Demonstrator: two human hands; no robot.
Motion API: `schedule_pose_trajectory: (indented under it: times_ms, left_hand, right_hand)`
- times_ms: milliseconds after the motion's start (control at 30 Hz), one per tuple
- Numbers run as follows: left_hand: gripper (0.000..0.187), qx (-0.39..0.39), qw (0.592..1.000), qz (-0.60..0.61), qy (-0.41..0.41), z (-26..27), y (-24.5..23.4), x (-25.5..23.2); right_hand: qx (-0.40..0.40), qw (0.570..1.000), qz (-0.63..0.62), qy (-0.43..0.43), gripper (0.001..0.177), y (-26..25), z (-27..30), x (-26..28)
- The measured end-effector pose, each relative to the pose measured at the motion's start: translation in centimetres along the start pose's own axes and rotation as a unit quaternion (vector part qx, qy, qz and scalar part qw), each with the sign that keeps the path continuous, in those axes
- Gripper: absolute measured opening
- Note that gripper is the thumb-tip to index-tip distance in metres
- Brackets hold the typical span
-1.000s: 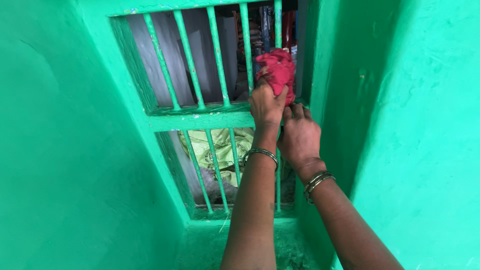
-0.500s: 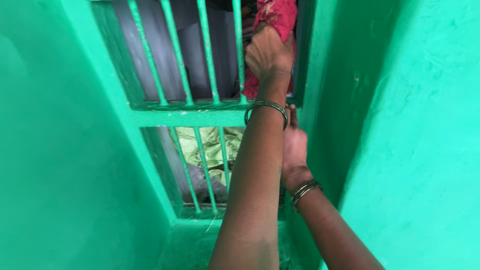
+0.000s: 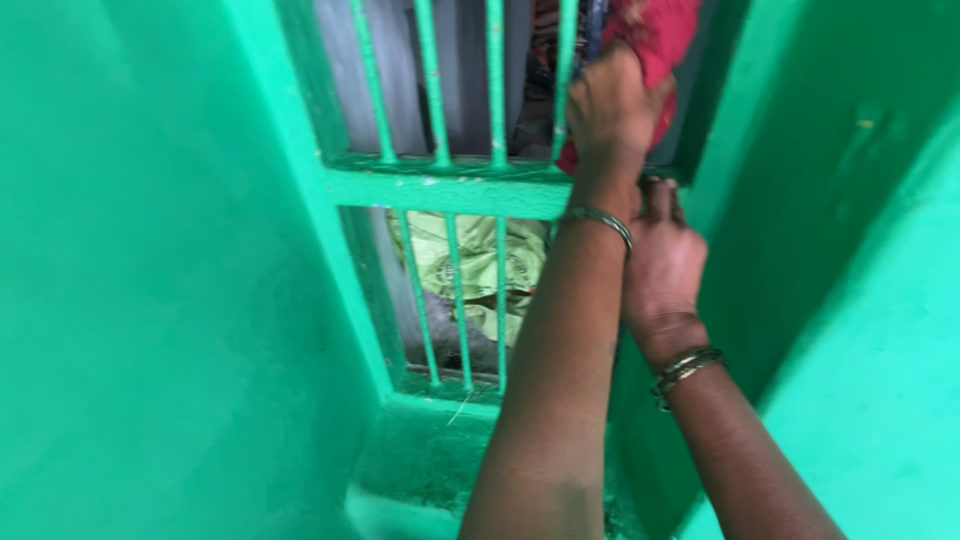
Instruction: The person wipes the vertical metal bars and the surrounding green-painted frame of a window using a red cloth, reaching between and around the bars to clean the surfaces.
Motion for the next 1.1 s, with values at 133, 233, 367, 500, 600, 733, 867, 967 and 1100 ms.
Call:
schedule_pose_trajectory:
  times_ms: [133,233,367,500,600,733,867,967,1100]
  left_hand:
    - [0.049,0.039,0.999,0.003,-0.005,2.8,0.9,2.2]
    - [0.047,0.068,0.998,-0.019,0.0,3.9,1.7,3.1]
    - [0.051,0.019,0.998,0.054,0.012,5.1,1.8,4.3]
    - [0.053,-0.097,0.983,0.153,0.041,6.9,0.4,4.8]
    - [0.065,-0.166,0.934,0.317,0.013,8.5,-1.9,5.3]
    - [0.051,-0.189,0.948,0.256,-0.014,7.6,-6.3,6.3]
    - [0.052,-0.2,0.979,0.019,-0.038,1.9,-9.0,2.9]
    - [0.054,-0.198,0.979,-0.032,-0.033,-1.5,-8.4,-0.4]
    - [0.055,-0.166,0.983,-0.049,-0.066,-4.1,-6.0,-1.4]
  right_hand:
    - [0.037,0.996,0.078,-0.031,0.057,-2.4,-0.5,0.8]
    - [0.08,0.996,0.049,-0.011,0.056,-4.0,-0.9,1.3]
    - [0.099,0.995,0.026,0.009,0.052,-5.1,-1.3,1.6]
    - [0.102,0.995,0.015,0.009,0.061,-5.4,-1.4,1.6]
    - [0.114,0.993,0.019,0.018,0.049,-5.3,-1.4,1.5]
    - [0.077,0.997,0.002,0.009,0.055,-5.1,-1.1,1.6]
    - [0.082,0.997,0.015,0.008,0.058,-5.0,-1.4,1.9]
    - [0.086,0.996,0.021,0.014,0.052,-4.9,-1.8,2.0]
    - [0.11,0.994,0.017,0.025,0.04,-4.5,-2.8,1.8]
Point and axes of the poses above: each hand's wrist, its own z-axis away from the middle knuckle, its own y-axis out of the palm, x = y × z, the point moved 1 cm from there along -z, towards the middle knuckle, and after that the axes turned 1 degree about -y, right-handed, at the moved point
